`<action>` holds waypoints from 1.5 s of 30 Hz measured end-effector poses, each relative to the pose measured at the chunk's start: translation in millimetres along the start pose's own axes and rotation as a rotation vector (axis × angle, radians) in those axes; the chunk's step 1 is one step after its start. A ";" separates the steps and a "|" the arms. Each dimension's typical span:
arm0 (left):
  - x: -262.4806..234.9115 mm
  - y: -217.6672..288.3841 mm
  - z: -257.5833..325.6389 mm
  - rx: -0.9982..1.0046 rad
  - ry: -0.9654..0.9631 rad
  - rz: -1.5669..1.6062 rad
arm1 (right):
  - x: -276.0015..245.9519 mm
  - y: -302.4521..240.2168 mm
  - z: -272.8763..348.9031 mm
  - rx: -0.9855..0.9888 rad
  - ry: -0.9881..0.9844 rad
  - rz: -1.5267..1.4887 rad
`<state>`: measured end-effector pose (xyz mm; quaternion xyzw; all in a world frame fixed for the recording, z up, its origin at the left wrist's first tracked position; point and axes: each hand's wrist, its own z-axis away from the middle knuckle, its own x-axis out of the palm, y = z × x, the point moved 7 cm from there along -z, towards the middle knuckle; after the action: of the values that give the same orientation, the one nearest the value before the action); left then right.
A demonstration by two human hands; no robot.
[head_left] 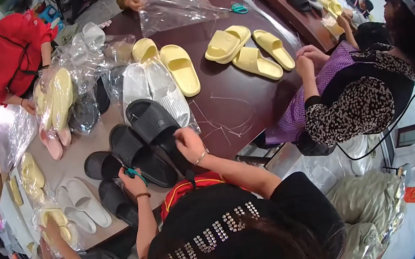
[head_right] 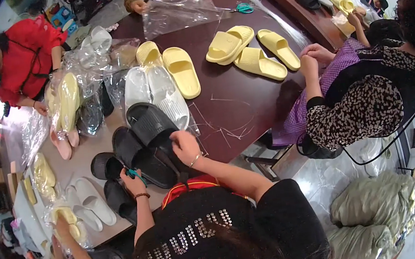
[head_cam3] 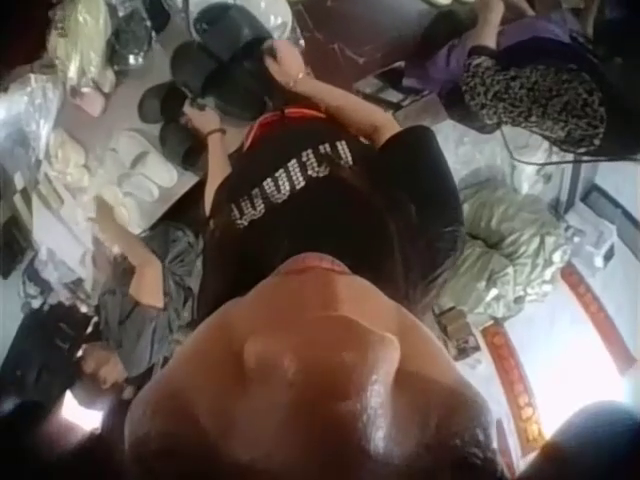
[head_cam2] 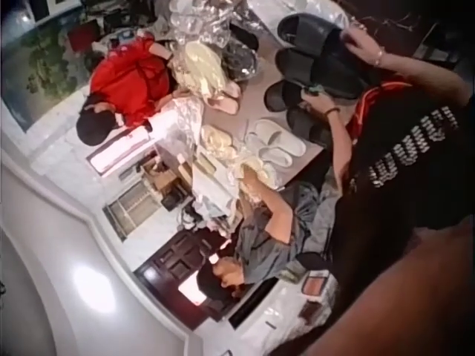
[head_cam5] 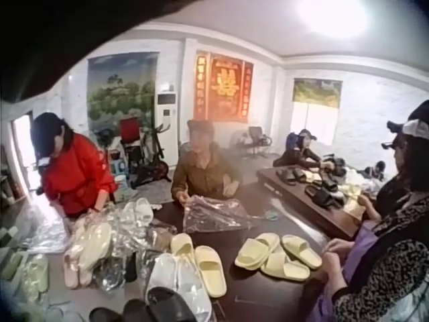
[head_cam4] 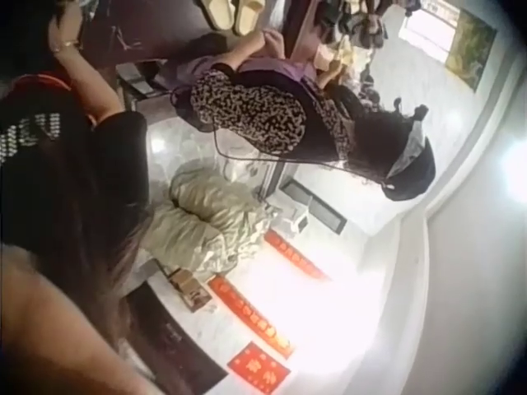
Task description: Inspecting and trimming plastic sandals to remove excess material.
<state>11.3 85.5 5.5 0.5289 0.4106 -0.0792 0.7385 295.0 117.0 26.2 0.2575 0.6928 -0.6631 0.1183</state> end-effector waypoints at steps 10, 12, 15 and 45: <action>-15.2 38.2 24.1 0.104 0.061 0.119 | 81.3 -43.6 -19.9 -0.159 -0.588 0.335; -21.5 41.9 32.7 0.134 0.110 0.160 | 94.1 -44.5 -16.4 -0.100 -0.737 0.366; -44.0 55.0 41.7 0.354 0.240 0.179 | 60.1 -80.7 -15.1 -0.326 -0.363 0.019; -55.1 177.6 63.7 0.310 -0.864 0.604 | -41.6 -96.8 12.3 -0.673 0.178 0.391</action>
<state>106.7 90.1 177.3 0.6451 -0.1164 -0.1334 0.7433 278.0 97.9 129.1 0.3876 0.8169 -0.3393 0.2596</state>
